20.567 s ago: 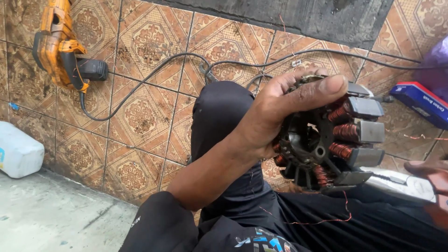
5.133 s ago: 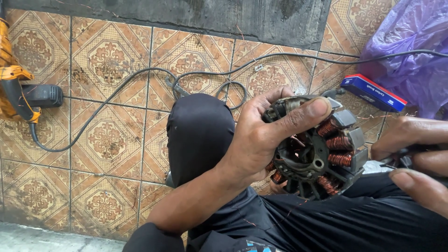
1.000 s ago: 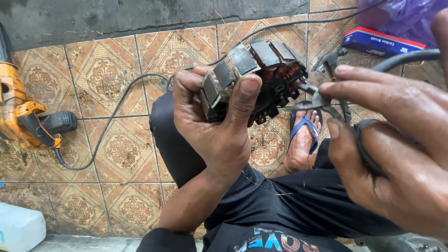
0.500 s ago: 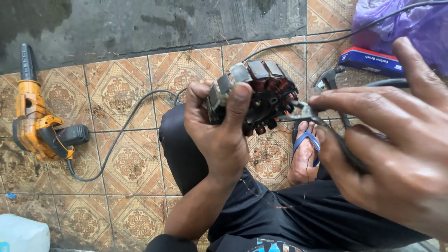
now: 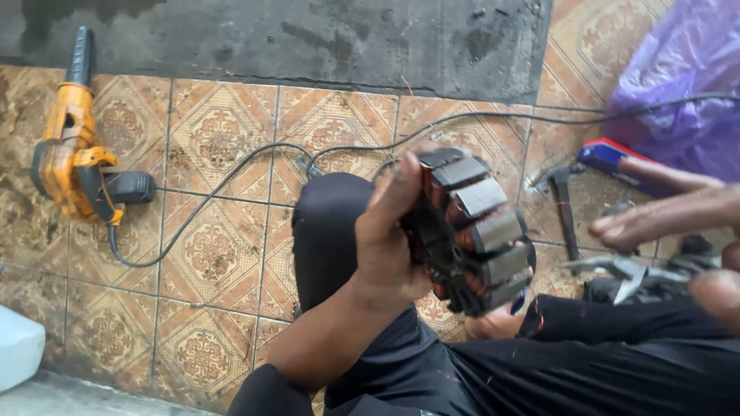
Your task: Extracting copper windings from an electric motor stator using pliers and a screwdriver
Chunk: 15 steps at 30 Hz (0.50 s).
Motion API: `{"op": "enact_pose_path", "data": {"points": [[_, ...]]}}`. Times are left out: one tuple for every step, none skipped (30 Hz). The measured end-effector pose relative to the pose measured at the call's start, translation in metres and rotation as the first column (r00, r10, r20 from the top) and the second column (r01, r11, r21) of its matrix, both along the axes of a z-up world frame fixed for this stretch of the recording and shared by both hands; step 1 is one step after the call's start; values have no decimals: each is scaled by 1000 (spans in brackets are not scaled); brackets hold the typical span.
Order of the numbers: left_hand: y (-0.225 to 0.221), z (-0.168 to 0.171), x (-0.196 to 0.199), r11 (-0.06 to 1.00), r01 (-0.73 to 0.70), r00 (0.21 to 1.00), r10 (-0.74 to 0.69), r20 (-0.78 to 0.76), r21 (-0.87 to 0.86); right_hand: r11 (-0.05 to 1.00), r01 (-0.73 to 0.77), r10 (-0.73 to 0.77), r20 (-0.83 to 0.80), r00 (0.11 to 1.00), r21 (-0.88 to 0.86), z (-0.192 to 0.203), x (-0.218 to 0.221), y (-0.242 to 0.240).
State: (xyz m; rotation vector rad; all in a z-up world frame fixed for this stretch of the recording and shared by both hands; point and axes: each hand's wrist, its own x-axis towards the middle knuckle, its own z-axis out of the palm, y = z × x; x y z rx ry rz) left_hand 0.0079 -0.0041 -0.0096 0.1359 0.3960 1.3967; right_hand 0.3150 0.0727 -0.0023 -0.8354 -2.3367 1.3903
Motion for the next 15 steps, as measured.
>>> {"op": "enact_pose_path", "data": {"points": [[1,-2,0,1000,-17,1000,17,-8,6,1000,-17,17,-8,1000,6,8,-12,-10],[2,-5,1,998,59,988,-62,143,23,997,73,-73,-19,997,15,16,-23,-20],[2,-7,0,990,132,948,-142,283,54,986,164,-163,-35,986,18,23,-34,-32],[0,-14,-1,992,116,954,-128,272,58,989,148,-147,-47,988,22,15,-31,-33],[-3,-20,-3,987,137,926,-158,342,85,992,128,-128,-62,990,6,7,-29,-34],[-5,-27,-4,981,155,893,-189,409,115,994,108,-109,-77,991,-10,-1,-26,-35],[-4,-28,-3,982,146,900,-181,396,115,995,98,-99,-91,991,-9,-16,-12,-30],[-4,-29,-2,974,152,891,-209,403,168,985,59,-60,0,998,-165,-32,2,-25],[-3,-30,0,963,157,881,-237,410,219,947,36,-7,90,996,-320,-46,16,-19],[-2,-30,-1,965,150,887,-228,401,216,947,24,2,79,997,-321,-65,26,-24],[-3,-30,-1,960,166,865,-252,434,227,960,38,-6,115,993,-276,-83,38,-32],[-4,-31,0,954,182,840,-277,466,239,972,51,-16,149,989,-229,-101,51,-40],[-5,-32,0,956,180,841,-272,467,234,971,48,-13,149,989,-234,-107,41,-29],[-5,-34,0,957,184,837,-272,475,223,566,562,-165,585,794,-603,-113,33,-18],[-6,-36,1,958,192,831,-274,484,213,-96,877,59,877,478,-471,-119,25,-9]]}}
